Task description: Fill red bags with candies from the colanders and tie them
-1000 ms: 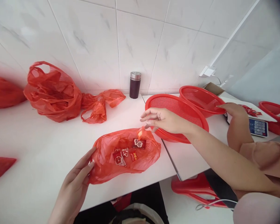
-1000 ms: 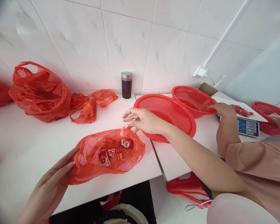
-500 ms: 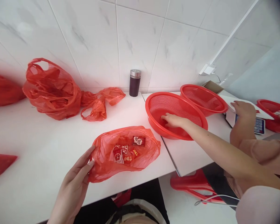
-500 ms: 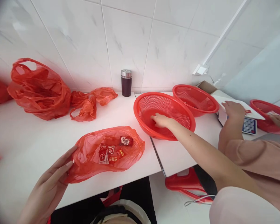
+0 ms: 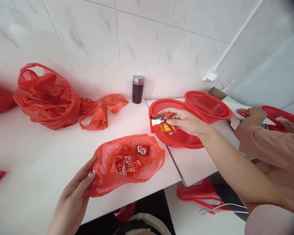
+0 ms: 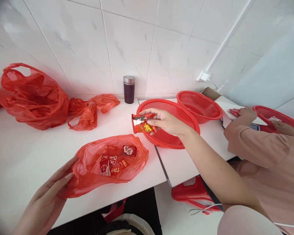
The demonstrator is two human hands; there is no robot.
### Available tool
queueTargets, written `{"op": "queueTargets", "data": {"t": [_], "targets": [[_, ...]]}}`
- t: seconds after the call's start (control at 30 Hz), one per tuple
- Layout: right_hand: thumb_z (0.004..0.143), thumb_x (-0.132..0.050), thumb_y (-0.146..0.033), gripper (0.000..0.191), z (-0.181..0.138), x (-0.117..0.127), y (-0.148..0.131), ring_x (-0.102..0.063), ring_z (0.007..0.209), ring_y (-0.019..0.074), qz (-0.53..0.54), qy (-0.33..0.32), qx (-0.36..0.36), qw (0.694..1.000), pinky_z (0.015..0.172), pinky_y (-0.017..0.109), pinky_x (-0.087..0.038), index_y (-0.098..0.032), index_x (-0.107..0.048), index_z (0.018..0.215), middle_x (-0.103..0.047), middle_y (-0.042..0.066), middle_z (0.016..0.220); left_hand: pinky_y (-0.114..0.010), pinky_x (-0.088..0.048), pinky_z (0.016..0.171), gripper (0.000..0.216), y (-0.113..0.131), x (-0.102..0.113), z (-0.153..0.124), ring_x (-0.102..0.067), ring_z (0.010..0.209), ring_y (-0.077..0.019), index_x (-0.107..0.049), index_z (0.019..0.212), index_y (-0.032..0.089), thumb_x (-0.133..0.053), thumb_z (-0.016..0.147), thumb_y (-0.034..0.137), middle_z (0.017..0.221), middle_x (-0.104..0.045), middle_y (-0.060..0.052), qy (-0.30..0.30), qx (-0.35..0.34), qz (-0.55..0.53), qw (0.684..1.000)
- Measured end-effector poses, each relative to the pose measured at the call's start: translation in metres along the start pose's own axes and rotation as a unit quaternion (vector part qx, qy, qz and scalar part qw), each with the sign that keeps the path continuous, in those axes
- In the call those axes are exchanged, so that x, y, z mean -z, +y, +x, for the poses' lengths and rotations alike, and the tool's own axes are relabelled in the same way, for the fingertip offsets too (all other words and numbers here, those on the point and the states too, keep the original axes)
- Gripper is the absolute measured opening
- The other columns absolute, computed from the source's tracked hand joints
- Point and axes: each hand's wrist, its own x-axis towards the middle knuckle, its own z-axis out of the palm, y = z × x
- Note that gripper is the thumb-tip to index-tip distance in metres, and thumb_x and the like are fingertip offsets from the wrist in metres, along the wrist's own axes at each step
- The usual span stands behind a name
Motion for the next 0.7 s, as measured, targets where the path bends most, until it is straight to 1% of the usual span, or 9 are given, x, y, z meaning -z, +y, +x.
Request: {"op": "queueTargets", "data": {"t": [0.13,0.2,0.27,0.33,0.4,0.47,0.5,0.6,0.7], "targets": [[0.089,-0.058,-0.026,0.03,0.003,-0.025,0.005,-0.057,0.063,0.0097,0.056,-0.07,-0.021,0.996,0.055,0.023,-0.05,-0.021,-0.057,0.119,-0.062,0.003,0.091,-0.014,-0.054,0.083,0.049,-0.002,0.002,-0.001,-0.046,0.133,-0.0238,-0.064,0.124,0.029,-0.073,0.076,0.036,0.136,-0.06,0.0,0.0,-0.004,0.001,1.0],[0.091,-0.054,-0.026,0.027,0.007,-0.044,0.014,-0.054,0.06,0.0085,0.053,-0.111,-0.034,0.992,0.052,0.021,-0.048,-0.022,-0.057,0.117,-0.06,0.001,0.086,-0.015,-0.053,0.085,0.049,-0.003,0.003,-0.001,-0.044,0.134,-0.0242,-0.064,0.125,0.029,-0.072,0.077,0.036,0.137,-0.059,0.0,-0.007,-0.006,0.001,1.0],[0.093,-0.049,-0.025,0.027,0.011,-0.066,0.026,-0.053,0.059,0.0084,-0.002,-0.14,-0.051,0.989,0.052,0.021,-0.047,-0.022,-0.055,0.119,-0.059,-0.001,0.082,-0.017,-0.053,0.086,0.05,-0.003,0.004,-0.002,-0.044,0.134,-0.0245,-0.062,0.127,0.03,-0.07,0.079,0.037,0.138,-0.058,-0.001,-0.018,-0.006,0.004,1.0],[0.094,-0.046,-0.023,0.031,0.014,-0.085,0.037,-0.056,0.064,0.0111,-0.135,-0.114,-0.049,0.983,0.057,0.024,-0.048,-0.023,-0.052,0.124,-0.062,0.002,0.087,-0.018,-0.053,0.088,0.05,-0.002,0.004,-0.004,-0.045,0.134,-0.0242,-0.06,0.129,0.03,-0.068,0.08,0.037,0.14,-0.057,-0.001,-0.027,-0.015,0.009,0.999],[0.094,-0.045,-0.02,0.036,0.014,-0.096,0.045,-0.061,0.077,0.0167,-0.315,-0.038,-0.011,0.948,0.064,0.03,-0.049,-0.022,-0.049,0.13,-0.064,0.007,0.099,-0.019,-0.053,0.089,0.052,0.001,0.005,-0.006,-0.047,0.132,-0.024,-0.059,0.13,0.032,-0.069,0.079,0.038,0.141,-0.055,0.0,-0.024,-0.026,0.019,0.999],[0.093,-0.044,-0.015,0.037,0.01,-0.099,0.048,-0.061,0.09,0.0215,-0.458,0.021,0.044,0.887,0.069,0.032,-0.048,-0.019,-0.051,0.129,-0.063,0.011,0.108,-0.024,-0.055,0.088,0.058,0.004,0.006,-0.009,-0.053,0.126,-0.0253,-0.056,0.132,0.035,-0.071,0.076,0.039,0.14,-0.056,0.0,-0.009,-0.028,0.036,0.999],[0.093,-0.044,-0.014,0.034,0.007,-0.099,0.048,-0.06,0.094,0.0225,-0.505,0.031,0.066,0.86,0.07,0.032,-0.047,-0.019,-0.054,0.125,-0.063,0.011,0.108,-0.026,-0.056,0.086,0.063,0.006,0.006,-0.01,-0.056,0.122,-0.0265,-0.054,0.134,0.036,-0.073,0.074,0.041,0.138,-0.058,-0.002,0.0,-0.027,0.044,0.999],[0.093,-0.045,-0.017,0.025,-0.008,-0.094,0.047,-0.059,0.093,0.0222,-0.587,0.034,0.084,0.805,0.063,0.028,-0.043,-0.02,-0.061,0.113,-0.063,0.01,0.103,-0.033,-0.058,0.083,0.075,0.007,0.007,-0.013,-0.061,0.115,-0.0291,-0.049,0.138,0.035,-0.077,0.07,0.044,0.132,-0.062,-0.005,0.011,-0.033,0.081,0.996],[0.092,-0.052,-0.026,0.024,-0.027,-0.092,0.048,-0.06,0.087,0.0222,-0.629,0.05,0.035,0.775,0.056,0.026,-0.038,-0.023,-0.06,0.114,-0.063,0.009,0.101,-0.035,-0.056,0.085,0.073,0.002,0.01,-0.015,-0.059,0.117,-0.0301,-0.048,0.139,0.032,-0.074,0.072,0.048,0.13,-0.063,-0.008,0.006,-0.043,0.119,0.992]]}}
